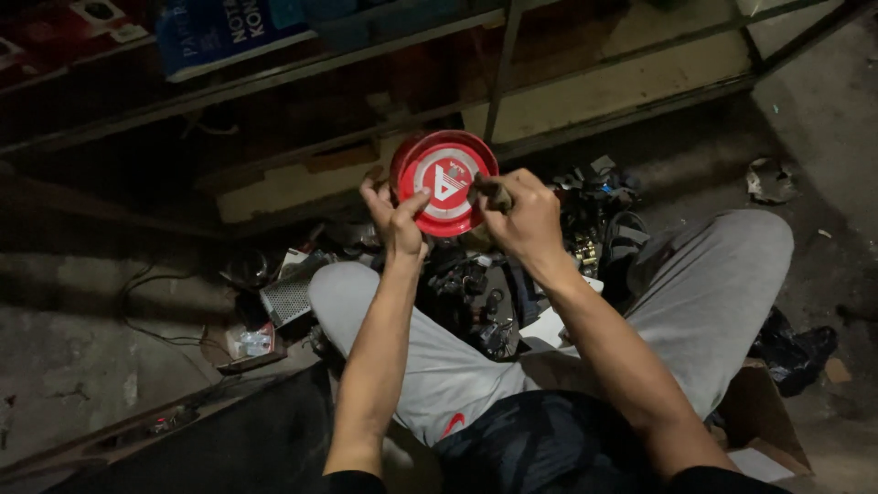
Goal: The person applies polishing putty to a motorcycle engine part using a cloth.
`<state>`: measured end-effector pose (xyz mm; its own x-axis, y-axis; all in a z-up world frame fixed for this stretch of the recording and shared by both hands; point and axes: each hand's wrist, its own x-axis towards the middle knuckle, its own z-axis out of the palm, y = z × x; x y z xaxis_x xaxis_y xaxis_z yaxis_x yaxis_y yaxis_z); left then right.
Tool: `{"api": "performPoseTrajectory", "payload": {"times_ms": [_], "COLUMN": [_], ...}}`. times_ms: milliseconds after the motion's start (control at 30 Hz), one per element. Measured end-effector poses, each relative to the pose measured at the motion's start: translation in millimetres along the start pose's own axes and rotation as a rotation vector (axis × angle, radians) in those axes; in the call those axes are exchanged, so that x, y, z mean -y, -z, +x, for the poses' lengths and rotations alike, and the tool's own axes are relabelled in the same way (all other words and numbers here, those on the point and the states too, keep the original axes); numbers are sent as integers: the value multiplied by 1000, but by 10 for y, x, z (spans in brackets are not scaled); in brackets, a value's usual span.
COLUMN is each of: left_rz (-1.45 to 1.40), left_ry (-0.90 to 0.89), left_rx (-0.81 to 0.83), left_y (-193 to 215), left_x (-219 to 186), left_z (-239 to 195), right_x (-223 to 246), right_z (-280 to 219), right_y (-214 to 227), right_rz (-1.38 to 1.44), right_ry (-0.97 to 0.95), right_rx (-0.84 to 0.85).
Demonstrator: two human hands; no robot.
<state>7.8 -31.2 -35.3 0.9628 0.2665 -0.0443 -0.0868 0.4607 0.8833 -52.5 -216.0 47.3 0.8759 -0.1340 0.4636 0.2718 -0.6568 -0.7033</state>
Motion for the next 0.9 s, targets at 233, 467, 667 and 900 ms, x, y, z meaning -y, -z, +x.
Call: {"api": "performPoseTrajectory", "payload": {"times_ms": [233,467,667,900], "left_rz": [-20,-212,-372,-512], "left_ry": [59,307,482,631], "left_rx": [-50,42,271,196], "left_y": [-1,76,-11,-48], "left_x": [84,145,112,-50], "left_z": [36,31,-107,-77], "right_x": [-121,-707,-421,-94], "right_z": [-46,317,456,-272], "right_y": [68,63,0,-86], "right_rz": [-1,149,599,813], "right_ry": [-70,-52,71,-78], "right_rx": [110,-366,130,248]}}
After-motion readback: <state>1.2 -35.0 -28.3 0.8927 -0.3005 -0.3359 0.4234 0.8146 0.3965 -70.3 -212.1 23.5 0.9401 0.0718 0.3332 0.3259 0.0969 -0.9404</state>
